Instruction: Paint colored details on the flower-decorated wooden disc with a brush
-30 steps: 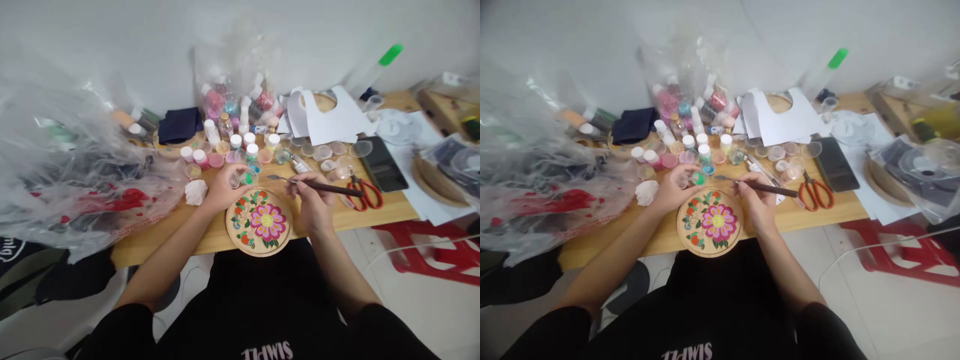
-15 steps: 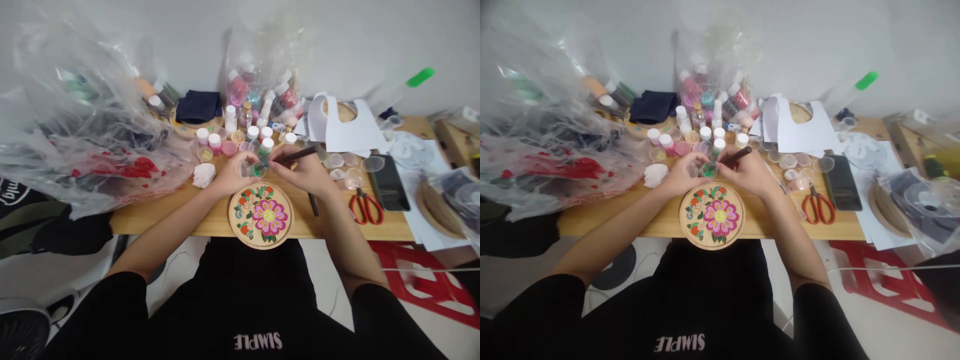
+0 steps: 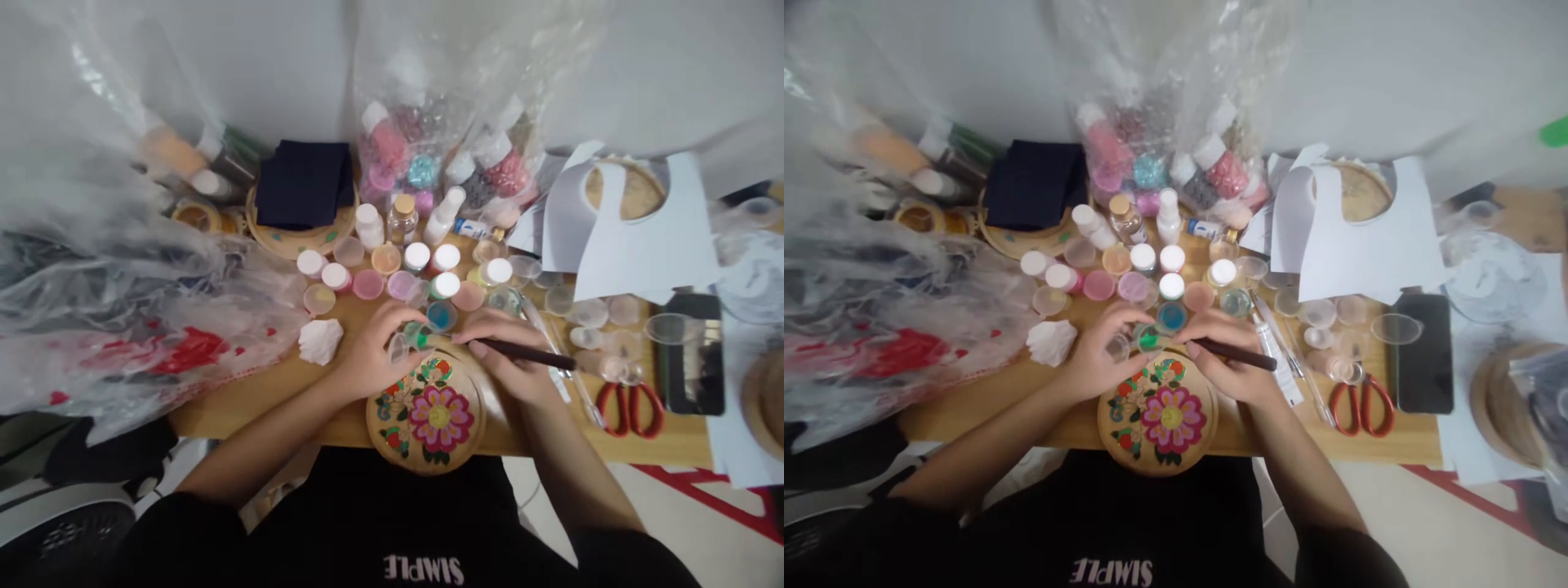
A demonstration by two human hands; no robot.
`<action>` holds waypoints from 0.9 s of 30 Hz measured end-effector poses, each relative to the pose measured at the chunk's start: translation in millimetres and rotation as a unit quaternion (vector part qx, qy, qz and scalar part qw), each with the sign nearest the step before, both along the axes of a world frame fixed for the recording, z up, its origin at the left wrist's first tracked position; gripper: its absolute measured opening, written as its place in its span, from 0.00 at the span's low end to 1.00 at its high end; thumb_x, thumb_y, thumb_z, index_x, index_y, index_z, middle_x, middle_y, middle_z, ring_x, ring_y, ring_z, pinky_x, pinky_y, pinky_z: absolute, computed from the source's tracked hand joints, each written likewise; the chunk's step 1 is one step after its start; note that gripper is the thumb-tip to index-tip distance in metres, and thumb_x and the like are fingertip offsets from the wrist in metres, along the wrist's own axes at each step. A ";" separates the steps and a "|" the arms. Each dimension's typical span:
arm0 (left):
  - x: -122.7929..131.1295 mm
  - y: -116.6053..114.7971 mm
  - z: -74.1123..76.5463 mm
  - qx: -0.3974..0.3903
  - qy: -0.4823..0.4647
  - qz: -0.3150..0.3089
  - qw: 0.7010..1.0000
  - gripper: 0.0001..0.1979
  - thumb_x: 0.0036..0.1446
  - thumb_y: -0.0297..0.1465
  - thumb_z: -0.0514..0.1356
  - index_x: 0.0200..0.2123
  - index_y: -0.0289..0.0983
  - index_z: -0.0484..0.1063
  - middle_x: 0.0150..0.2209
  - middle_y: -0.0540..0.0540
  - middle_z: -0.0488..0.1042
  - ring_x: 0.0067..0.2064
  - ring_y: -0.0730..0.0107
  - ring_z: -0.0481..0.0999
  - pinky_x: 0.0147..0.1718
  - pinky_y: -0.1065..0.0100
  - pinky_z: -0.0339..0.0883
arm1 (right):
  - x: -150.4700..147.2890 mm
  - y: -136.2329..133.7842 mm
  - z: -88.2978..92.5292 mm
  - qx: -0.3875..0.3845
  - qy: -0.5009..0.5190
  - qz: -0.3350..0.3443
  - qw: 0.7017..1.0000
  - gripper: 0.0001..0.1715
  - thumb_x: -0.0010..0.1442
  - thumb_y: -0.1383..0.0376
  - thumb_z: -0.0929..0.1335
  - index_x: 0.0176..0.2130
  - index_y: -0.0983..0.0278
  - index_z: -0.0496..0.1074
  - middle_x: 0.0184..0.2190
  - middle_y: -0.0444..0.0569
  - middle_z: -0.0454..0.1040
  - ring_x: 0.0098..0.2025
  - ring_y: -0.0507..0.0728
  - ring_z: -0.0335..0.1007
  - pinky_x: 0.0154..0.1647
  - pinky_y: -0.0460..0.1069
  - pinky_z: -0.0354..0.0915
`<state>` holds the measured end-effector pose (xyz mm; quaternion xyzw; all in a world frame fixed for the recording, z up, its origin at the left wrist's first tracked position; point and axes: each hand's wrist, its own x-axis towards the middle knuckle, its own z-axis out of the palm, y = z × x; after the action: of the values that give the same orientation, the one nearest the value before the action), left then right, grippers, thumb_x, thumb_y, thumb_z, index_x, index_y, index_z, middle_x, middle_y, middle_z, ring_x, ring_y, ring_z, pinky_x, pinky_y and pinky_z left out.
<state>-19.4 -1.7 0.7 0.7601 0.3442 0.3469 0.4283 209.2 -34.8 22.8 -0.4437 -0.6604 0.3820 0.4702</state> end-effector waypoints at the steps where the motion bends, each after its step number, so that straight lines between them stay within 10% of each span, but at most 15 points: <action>1: -1.3 0.0 0.0 0.001 0.001 0.000 1.000 0.17 0.57 0.24 0.67 0.48 0.41 0.71 0.44 0.45 0.77 0.47 0.64 0.79 0.47 0.61 0.75 | -0.2 0.1 0.6 0.008 0.005 0.005 1.000 0.11 0.63 0.70 0.70 0.39 0.57 0.82 0.32 0.45 0.82 0.33 0.53 0.79 0.34 0.48 0.73; 27: 10.5 6.4 -13.2 0.055 -0.011 -0.012 0.998 0.20 0.46 0.18 0.67 0.44 0.37 0.77 0.47 0.42 0.81 0.51 0.57 0.82 0.52 0.55 0.77 | -14.7 -4.9 7.8 0.069 -0.073 -0.056 0.993 0.08 0.56 0.63 0.70 0.27 0.63 0.76 0.21 0.43 0.75 0.21 0.50 0.66 0.23 0.46 0.61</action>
<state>-8.9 4.8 -12.5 0.7826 0.3106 0.3688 0.3938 194.5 -39.8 30.6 -0.4731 -0.6916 0.2756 0.4710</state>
